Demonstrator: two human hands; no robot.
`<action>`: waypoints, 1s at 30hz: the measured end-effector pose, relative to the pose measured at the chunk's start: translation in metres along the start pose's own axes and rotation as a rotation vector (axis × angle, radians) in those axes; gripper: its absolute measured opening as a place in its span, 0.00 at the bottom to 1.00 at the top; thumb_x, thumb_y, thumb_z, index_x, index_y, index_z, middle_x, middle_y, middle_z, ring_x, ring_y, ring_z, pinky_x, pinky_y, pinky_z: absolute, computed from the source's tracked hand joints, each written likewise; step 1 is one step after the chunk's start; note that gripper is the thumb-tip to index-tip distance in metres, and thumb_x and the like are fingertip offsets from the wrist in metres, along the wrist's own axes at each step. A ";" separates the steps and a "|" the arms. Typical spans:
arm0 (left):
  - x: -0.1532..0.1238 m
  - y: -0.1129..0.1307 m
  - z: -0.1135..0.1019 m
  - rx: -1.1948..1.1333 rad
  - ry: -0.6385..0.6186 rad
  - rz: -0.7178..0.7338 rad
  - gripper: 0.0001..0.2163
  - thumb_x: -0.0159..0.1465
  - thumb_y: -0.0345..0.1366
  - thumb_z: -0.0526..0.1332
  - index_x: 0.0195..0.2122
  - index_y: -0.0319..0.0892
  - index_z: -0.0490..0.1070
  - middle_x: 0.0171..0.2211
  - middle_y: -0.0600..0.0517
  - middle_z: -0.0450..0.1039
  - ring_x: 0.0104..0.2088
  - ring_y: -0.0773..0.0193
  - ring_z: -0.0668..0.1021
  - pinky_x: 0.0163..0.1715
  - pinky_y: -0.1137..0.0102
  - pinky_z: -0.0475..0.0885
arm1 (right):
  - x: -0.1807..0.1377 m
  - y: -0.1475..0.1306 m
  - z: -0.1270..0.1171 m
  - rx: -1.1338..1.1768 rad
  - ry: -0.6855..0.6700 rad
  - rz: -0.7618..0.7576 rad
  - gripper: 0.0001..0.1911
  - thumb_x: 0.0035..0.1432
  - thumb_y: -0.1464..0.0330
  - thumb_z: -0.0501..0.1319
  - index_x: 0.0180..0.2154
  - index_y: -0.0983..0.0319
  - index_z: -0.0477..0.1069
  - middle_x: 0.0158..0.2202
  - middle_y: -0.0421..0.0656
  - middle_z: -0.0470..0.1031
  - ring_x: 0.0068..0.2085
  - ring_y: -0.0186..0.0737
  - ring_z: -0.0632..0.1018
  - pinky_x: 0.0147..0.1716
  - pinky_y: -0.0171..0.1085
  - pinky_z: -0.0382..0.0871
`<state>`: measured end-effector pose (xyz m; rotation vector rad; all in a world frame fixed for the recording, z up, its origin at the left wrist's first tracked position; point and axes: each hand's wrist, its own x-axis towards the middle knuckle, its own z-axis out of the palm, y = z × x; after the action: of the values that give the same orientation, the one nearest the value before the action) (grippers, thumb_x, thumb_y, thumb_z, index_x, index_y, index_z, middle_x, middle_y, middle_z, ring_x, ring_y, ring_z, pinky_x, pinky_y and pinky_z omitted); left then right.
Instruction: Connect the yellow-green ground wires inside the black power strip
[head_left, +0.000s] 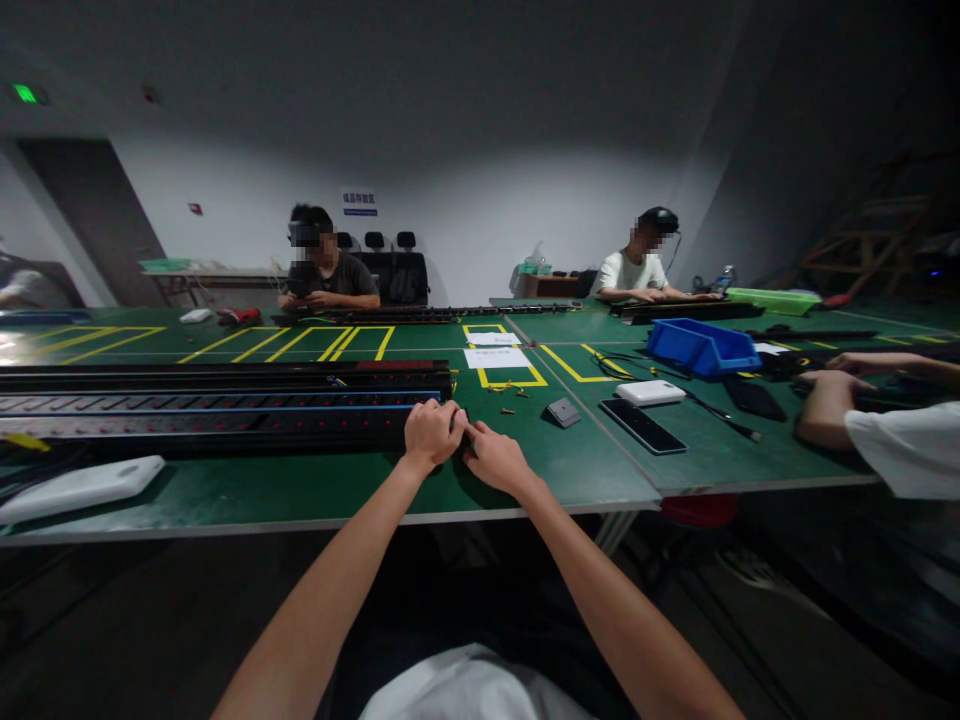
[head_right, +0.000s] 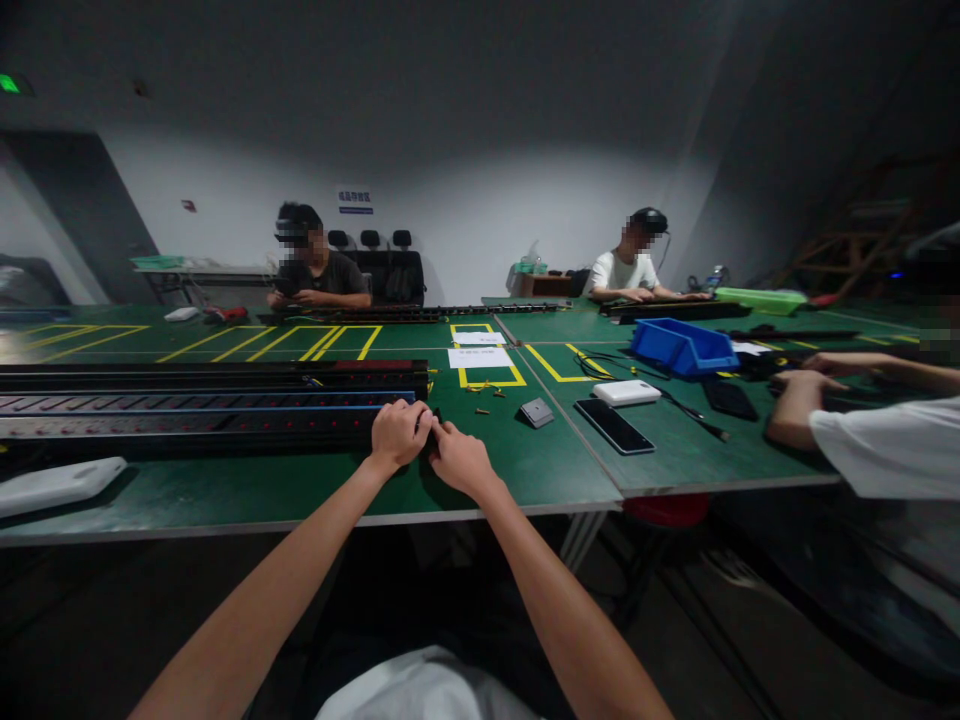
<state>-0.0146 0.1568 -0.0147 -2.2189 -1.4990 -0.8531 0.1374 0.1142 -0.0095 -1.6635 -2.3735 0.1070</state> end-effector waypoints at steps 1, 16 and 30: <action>0.000 0.000 0.000 0.003 -0.001 -0.002 0.17 0.72 0.43 0.49 0.37 0.45 0.75 0.31 0.46 0.74 0.37 0.55 0.75 0.40 0.62 0.64 | 0.000 0.000 0.000 0.001 0.000 -0.001 0.35 0.64 0.65 0.52 0.71 0.51 0.50 0.61 0.49 0.70 0.51 0.52 0.80 0.45 0.44 0.71; 0.001 0.001 0.001 0.028 -0.022 -0.015 0.18 0.72 0.44 0.47 0.37 0.44 0.75 0.32 0.45 0.76 0.37 0.54 0.76 0.40 0.62 0.64 | 0.004 -0.004 0.000 -0.021 0.001 -0.005 0.31 0.65 0.66 0.53 0.68 0.55 0.56 0.59 0.51 0.71 0.51 0.53 0.80 0.47 0.45 0.72; 0.002 0.001 0.000 0.041 -0.027 -0.017 0.18 0.72 0.45 0.48 0.37 0.44 0.76 0.31 0.45 0.75 0.36 0.54 0.76 0.39 0.62 0.63 | 0.008 -0.010 -0.008 -0.038 0.006 -0.005 0.24 0.64 0.69 0.53 0.61 0.61 0.66 0.55 0.53 0.74 0.49 0.54 0.80 0.46 0.46 0.72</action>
<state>-0.0128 0.1578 -0.0136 -2.1996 -1.5356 -0.7929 0.1277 0.1171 0.0012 -1.6718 -2.3899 0.0554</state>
